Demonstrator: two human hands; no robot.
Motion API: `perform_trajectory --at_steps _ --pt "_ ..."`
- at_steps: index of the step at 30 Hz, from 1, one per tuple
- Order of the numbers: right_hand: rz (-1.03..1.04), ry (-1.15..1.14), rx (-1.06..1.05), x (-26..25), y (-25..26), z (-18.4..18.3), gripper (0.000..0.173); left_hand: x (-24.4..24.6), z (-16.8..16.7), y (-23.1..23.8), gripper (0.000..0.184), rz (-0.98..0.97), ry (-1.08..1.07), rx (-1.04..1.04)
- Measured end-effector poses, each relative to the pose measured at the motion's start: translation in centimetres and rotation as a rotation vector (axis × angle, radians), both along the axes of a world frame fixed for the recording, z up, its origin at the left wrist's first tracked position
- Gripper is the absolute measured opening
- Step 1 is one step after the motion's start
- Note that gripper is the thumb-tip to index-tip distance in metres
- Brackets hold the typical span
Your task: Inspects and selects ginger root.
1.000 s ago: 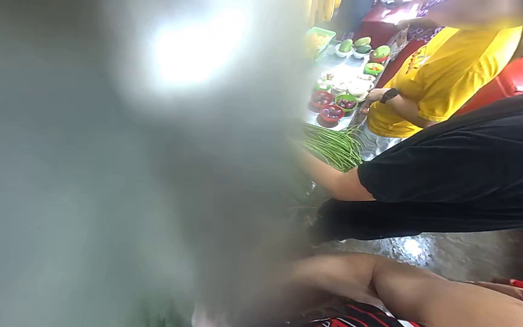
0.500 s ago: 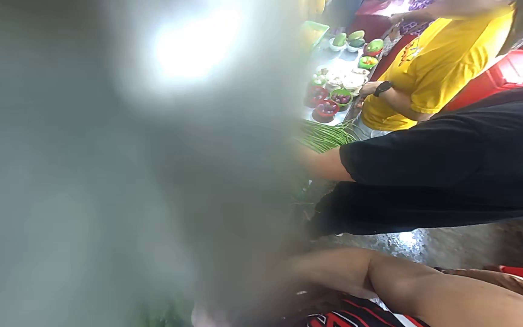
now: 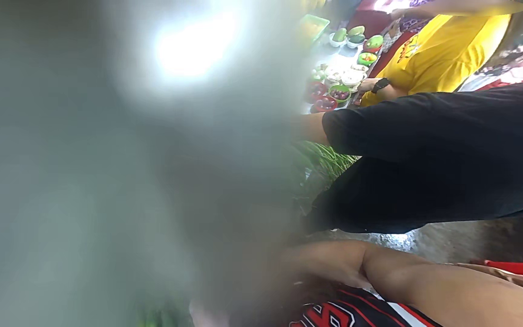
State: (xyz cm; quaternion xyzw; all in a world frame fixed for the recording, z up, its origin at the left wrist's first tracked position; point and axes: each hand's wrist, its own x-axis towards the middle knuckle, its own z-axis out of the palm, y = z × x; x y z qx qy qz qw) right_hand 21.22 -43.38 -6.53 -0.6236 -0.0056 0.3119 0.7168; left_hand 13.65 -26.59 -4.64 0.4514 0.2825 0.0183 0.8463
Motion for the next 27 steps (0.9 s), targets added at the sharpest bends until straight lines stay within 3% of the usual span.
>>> perform_trajectory --at_steps 9,14,27 --pt "0.0 -0.009 0.002 -0.6 -0.2 -0.7 0.037 -0.6 -1.9 0.4 0.045 -0.015 -0.021 -0.017" --pt "-0.008 -0.004 0.001 -0.8 -0.3 0.2 0.037 -0.6 -0.3 -0.4 0.044 0.016 0.034 0.02" --pt "-0.033 0.008 0.008 -1.1 -0.6 -0.3 0.036 -0.9 -1.7 -0.1 0.044 -0.039 -0.024 0.015"
